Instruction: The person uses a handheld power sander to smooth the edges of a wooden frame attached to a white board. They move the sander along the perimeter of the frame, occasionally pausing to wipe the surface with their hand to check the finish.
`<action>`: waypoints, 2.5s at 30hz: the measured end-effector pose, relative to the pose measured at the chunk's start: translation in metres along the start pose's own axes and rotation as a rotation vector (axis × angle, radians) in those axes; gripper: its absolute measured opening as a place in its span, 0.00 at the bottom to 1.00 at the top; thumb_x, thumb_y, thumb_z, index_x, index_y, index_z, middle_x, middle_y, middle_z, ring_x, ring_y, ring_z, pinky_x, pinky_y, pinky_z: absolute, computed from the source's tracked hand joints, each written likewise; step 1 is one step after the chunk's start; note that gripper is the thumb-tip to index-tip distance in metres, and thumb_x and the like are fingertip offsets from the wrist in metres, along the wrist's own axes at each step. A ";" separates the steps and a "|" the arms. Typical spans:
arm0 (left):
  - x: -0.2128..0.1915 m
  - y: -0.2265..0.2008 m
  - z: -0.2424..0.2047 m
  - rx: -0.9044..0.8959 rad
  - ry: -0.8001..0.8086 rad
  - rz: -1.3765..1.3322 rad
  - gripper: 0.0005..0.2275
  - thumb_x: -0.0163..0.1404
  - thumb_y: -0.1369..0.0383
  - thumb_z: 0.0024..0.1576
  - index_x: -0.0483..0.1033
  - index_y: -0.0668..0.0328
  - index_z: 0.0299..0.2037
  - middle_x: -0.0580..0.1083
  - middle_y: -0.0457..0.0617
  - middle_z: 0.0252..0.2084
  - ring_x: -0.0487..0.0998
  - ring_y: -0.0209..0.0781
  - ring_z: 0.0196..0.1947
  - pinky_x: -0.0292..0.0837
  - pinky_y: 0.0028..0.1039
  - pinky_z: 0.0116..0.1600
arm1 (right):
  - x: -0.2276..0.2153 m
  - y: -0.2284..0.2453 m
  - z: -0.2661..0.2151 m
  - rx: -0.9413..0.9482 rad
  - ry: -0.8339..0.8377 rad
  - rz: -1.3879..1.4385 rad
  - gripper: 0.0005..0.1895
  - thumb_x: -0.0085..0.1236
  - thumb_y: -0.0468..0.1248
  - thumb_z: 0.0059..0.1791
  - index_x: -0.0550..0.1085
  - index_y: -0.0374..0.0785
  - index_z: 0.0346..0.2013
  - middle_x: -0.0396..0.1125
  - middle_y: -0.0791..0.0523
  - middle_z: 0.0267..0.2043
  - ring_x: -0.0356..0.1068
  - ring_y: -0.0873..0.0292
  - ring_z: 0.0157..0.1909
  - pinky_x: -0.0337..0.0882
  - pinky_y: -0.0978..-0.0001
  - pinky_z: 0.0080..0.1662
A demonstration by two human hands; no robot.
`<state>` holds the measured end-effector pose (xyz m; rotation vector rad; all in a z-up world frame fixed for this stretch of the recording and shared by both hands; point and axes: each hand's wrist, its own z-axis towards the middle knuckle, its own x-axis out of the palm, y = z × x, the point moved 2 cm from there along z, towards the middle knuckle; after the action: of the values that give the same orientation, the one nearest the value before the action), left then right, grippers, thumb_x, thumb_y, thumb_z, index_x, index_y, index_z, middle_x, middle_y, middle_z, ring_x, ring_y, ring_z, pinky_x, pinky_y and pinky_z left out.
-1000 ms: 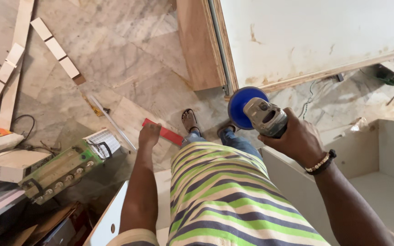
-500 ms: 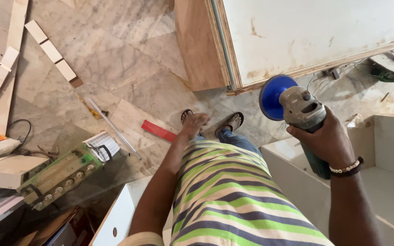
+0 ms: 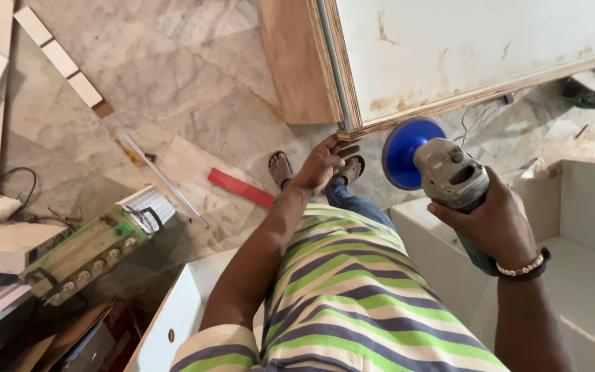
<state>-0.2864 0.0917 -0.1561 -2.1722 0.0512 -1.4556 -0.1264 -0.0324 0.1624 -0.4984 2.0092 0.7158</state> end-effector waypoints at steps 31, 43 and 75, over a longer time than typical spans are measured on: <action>0.006 -0.011 -0.021 -0.023 0.090 0.228 0.28 0.42 0.83 0.47 0.71 0.69 0.62 0.75 0.53 0.56 0.74 0.43 0.59 0.69 0.30 0.62 | 0.025 0.033 0.017 0.014 0.102 -0.279 0.43 0.74 0.60 0.33 0.71 0.36 0.52 0.75 0.44 0.37 0.77 0.41 0.38 0.76 0.49 0.42; 0.000 -0.007 -0.018 -0.049 0.122 0.164 0.25 0.42 0.83 0.51 0.72 0.69 0.62 0.76 0.53 0.56 0.74 0.42 0.58 0.70 0.30 0.62 | 0.033 0.042 0.010 -0.020 0.205 -0.297 0.44 0.71 0.62 0.34 0.69 0.38 0.54 0.76 0.45 0.35 0.78 0.42 0.37 0.76 0.50 0.42; 0.088 0.005 -0.002 0.381 -0.841 0.632 0.20 0.56 0.53 0.60 0.75 0.66 0.45 0.72 0.40 0.33 0.68 0.29 0.32 0.66 0.24 0.38 | -0.015 -0.214 0.032 -0.256 -0.239 1.091 0.20 0.60 0.27 0.53 0.67 0.26 0.58 0.71 0.50 0.49 0.75 0.57 0.44 0.79 0.65 0.48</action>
<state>-0.2498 0.0592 -0.0830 -2.0049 0.1321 -0.1456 0.0284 -0.1708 0.1001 0.6057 1.8630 1.5960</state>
